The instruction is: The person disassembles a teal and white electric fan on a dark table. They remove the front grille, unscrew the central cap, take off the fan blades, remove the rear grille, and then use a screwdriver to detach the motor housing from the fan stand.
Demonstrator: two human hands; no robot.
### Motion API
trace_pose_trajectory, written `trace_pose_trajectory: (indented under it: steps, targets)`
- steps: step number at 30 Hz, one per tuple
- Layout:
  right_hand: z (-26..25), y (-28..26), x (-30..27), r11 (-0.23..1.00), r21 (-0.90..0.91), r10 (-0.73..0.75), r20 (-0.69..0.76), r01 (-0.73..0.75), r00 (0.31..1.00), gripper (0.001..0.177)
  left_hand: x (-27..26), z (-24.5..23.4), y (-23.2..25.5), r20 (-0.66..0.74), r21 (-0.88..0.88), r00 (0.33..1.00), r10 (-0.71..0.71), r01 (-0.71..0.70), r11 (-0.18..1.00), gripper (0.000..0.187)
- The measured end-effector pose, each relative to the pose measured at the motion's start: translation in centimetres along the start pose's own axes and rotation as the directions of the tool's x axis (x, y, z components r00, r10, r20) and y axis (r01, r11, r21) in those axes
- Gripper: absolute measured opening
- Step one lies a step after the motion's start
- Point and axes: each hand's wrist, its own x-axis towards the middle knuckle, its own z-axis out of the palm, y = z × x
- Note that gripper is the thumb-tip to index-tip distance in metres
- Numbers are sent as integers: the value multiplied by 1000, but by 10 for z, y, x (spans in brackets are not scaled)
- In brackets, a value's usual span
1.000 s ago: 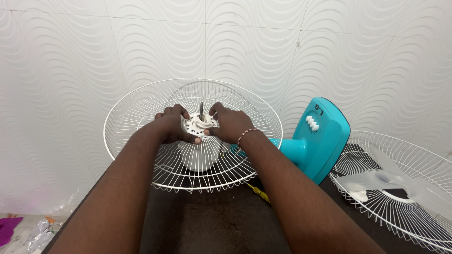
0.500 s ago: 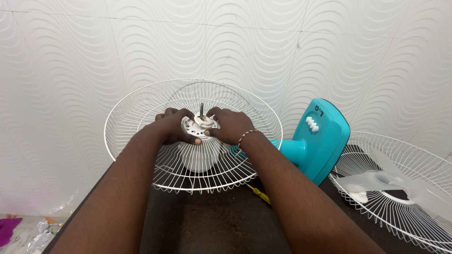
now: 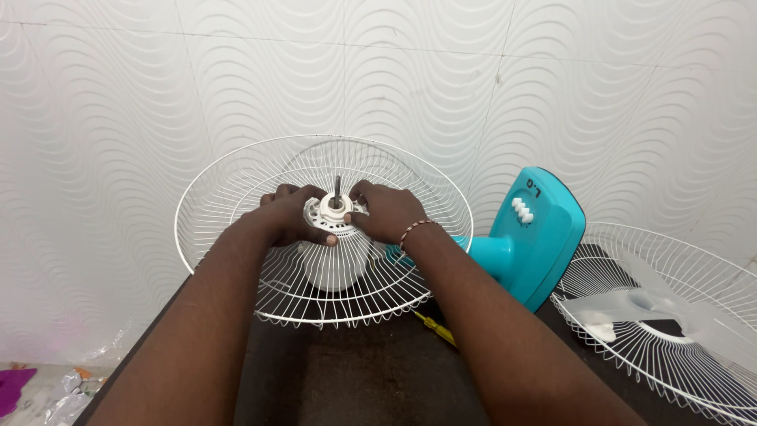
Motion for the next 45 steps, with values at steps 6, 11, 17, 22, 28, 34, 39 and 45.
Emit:
trace_pose_trajectory:
  steps: [6,11,17,22,28,34,39,45]
  targets:
    - [1,-5,-1,999,16,42,19,-43,999,43,-3,1,0,15,87,1000,11,-12,996,107]
    - [1,-10,-2,999,-21,42,6,-42,999,37,-4,4,3,29,180,999,-35,30,983,96]
    - [5,-8,0,999,-40,20,-30,-21,999,41,-10,2,8,31,218,996,-83,74,973,89]
    - [6,-5,0,998,-62,-3,-50,0,999,46,-18,1,17,20,210,995,-101,95,973,82]
    - [4,-3,3,997,-77,5,-25,-6,1000,48,-21,-2,21,25,208,995,-94,87,974,82]
    - [0,1,3,998,-64,1,-8,-2,1000,47,-24,-4,32,12,283,998,-58,52,958,67]
    - [-3,-4,4,996,-87,40,78,-33,996,46,-20,-10,38,-129,493,985,114,-36,869,29]
    - [-7,-13,5,1000,-22,10,87,-8,996,46,-14,-14,36,-288,712,845,451,-127,691,11]
